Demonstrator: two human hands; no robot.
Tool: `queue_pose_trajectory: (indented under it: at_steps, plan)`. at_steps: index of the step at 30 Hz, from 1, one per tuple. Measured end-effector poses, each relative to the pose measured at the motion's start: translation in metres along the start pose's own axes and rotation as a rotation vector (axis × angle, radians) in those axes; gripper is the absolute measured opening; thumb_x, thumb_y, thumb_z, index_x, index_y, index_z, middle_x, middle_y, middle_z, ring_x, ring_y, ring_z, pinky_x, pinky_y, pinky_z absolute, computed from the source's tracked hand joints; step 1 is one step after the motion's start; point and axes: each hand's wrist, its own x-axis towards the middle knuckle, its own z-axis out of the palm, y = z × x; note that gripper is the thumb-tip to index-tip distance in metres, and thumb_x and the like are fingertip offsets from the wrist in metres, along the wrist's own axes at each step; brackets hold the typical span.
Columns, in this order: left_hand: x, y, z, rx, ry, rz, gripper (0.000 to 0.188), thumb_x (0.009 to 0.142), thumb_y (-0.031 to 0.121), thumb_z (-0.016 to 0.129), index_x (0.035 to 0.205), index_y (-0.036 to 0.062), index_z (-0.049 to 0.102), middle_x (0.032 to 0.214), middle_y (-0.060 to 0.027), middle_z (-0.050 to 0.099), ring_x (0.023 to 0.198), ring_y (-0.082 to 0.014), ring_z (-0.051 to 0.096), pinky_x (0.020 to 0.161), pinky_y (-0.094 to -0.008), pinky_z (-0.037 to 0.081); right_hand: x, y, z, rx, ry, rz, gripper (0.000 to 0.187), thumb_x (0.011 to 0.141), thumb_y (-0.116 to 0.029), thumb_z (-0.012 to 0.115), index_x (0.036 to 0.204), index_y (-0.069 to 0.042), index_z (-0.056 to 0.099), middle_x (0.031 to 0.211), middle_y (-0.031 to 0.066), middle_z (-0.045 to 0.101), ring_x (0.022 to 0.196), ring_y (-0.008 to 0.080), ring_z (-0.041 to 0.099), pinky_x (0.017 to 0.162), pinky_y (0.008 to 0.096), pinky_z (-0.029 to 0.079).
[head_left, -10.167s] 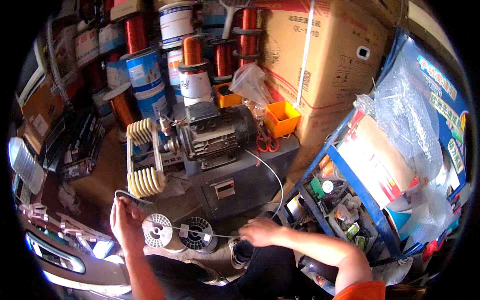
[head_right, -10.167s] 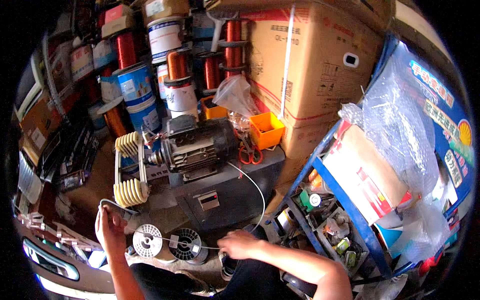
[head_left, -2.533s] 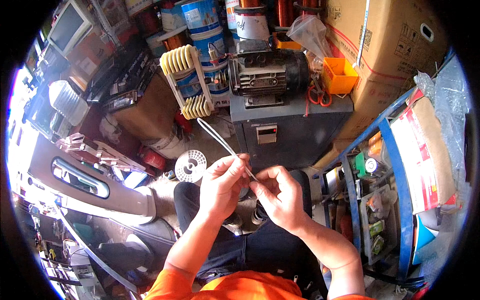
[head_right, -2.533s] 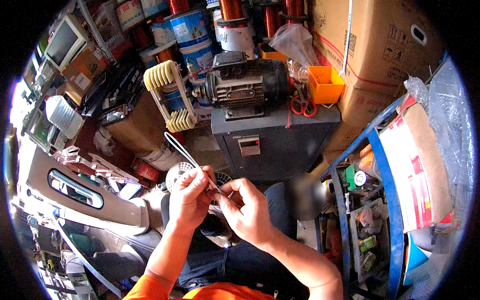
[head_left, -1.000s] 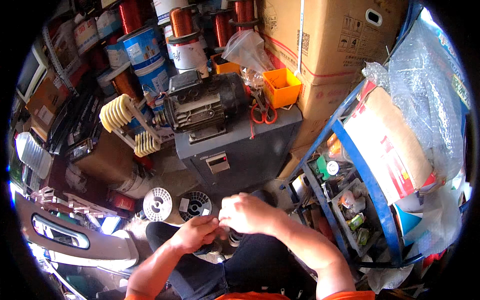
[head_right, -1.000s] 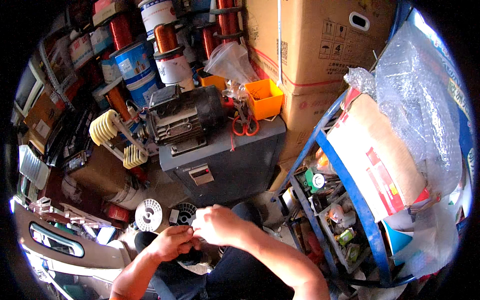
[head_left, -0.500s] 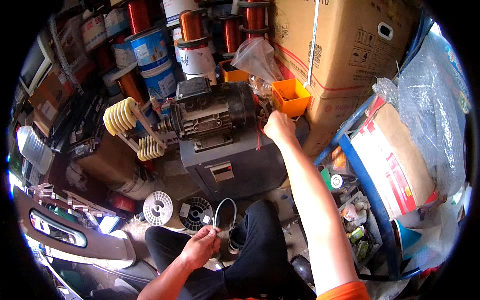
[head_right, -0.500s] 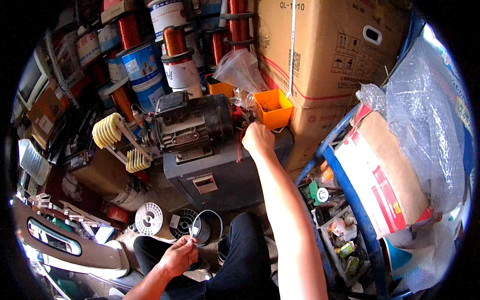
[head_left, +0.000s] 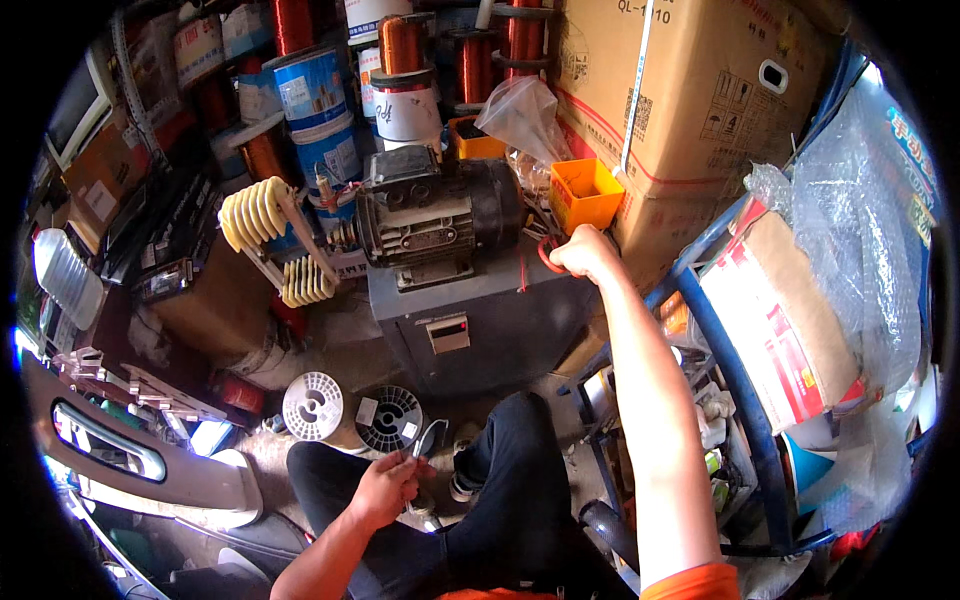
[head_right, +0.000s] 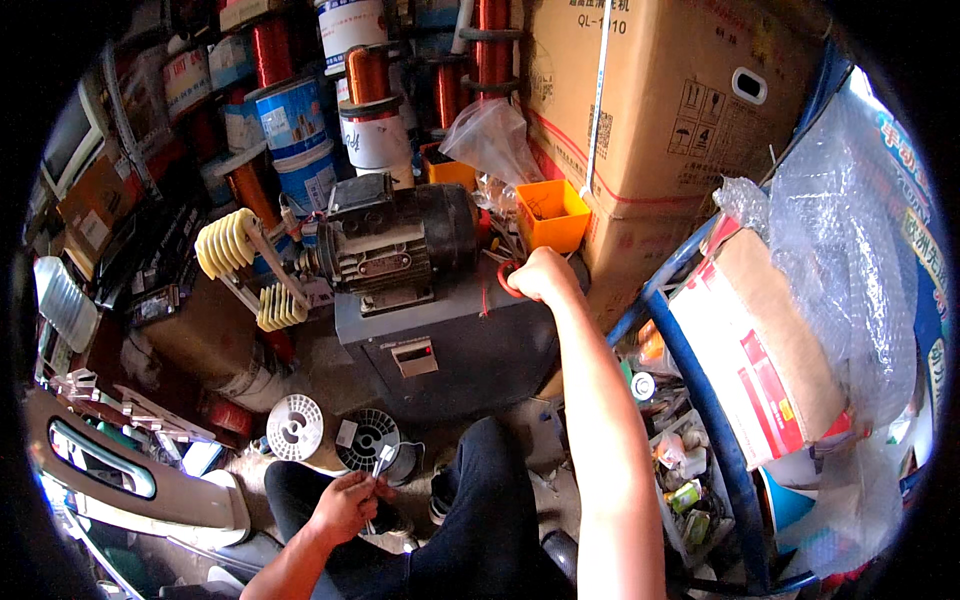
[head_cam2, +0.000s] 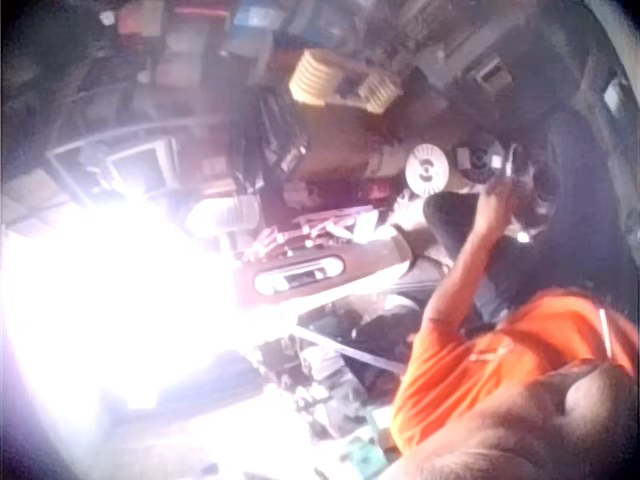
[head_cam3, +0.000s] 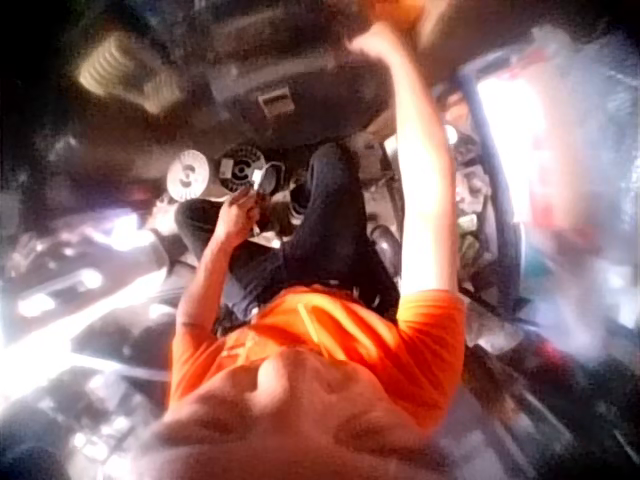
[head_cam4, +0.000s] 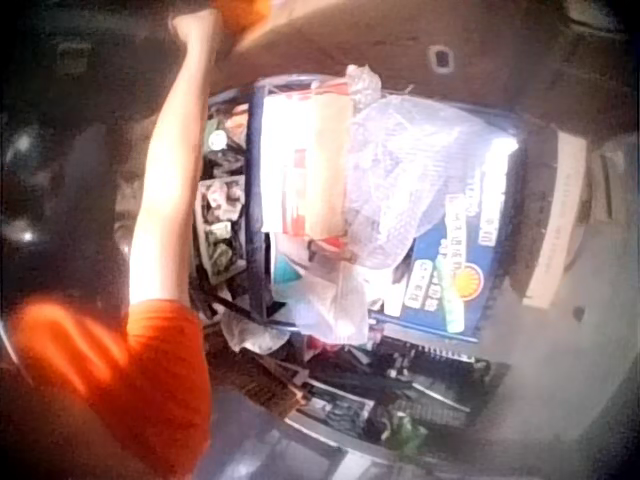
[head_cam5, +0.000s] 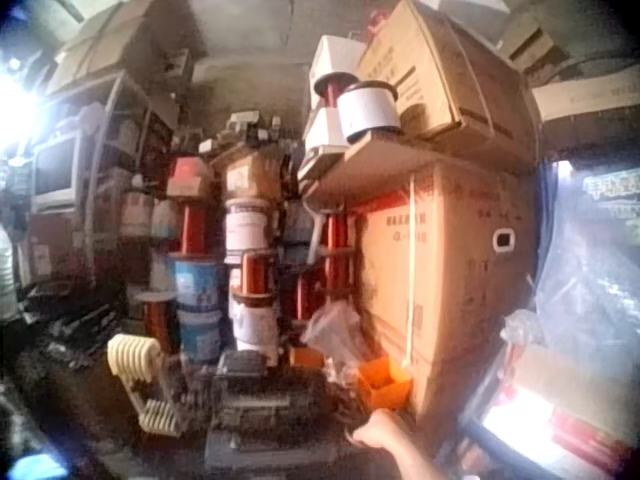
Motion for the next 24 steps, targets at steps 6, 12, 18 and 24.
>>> queue_pose_trajectory:
  at_steps: [6,12,18,24]
  plan:
    - [0.004,0.010,0.003,0.038,0.049,0.066,0.024,0.096,0.022,0.047,0.101,0.0010,0.057,0.070,-0.0024,0.051,0.049,-0.0055,0.034,0.044,-0.0190,0.027,-0.031,0.030,-0.005,0.461,-0.171,-0.062,0.021,0.066,-0.017,0.062,0.055,0.000,0.056,0.052,0.0014,0.049,0.044,0.0108,0.044,0.042,0.0288,0.032]
    - [-0.001,0.029,0.025,0.071,0.048,0.152,0.020,0.095,0.021,0.051,0.095,0.0029,0.060,0.061,0.0039,0.043,0.048,-0.0040,0.030,0.044,-0.0193,0.022,-0.095,0.046,0.000,0.985,-0.343,-0.241,0.006,0.077,-0.013,0.060,0.077,-0.008,0.056,0.060,0.0005,0.055,0.049,0.0062,0.047,0.044,0.0208,0.035]
    - [-0.025,0.046,0.035,0.194,0.000,0.377,0.023,0.095,0.023,0.053,0.096,0.0022,0.063,0.068,0.0038,0.053,0.062,-0.0029,0.045,0.056,-0.0180,0.033,-0.234,0.025,0.057,0.834,-0.629,-0.294,0.020,0.082,-0.023,0.065,0.080,-0.006,0.055,0.062,-0.0019,0.054,0.053,0.0087,0.050,0.051,0.0232,0.041]
    - [-0.029,0.043,0.046,0.279,-0.024,0.550,0.020,0.094,0.019,0.053,0.093,0.0010,0.061,0.065,0.0033,0.052,0.059,-0.0042,0.043,0.055,-0.0185,0.035,-0.279,0.021,0.084,0.491,-0.946,-0.405,0.035,0.081,-0.023,0.063,0.100,0.005,0.057,0.078,0.0079,0.061,0.071,0.0161,0.060,0.067,0.0290,0.047]
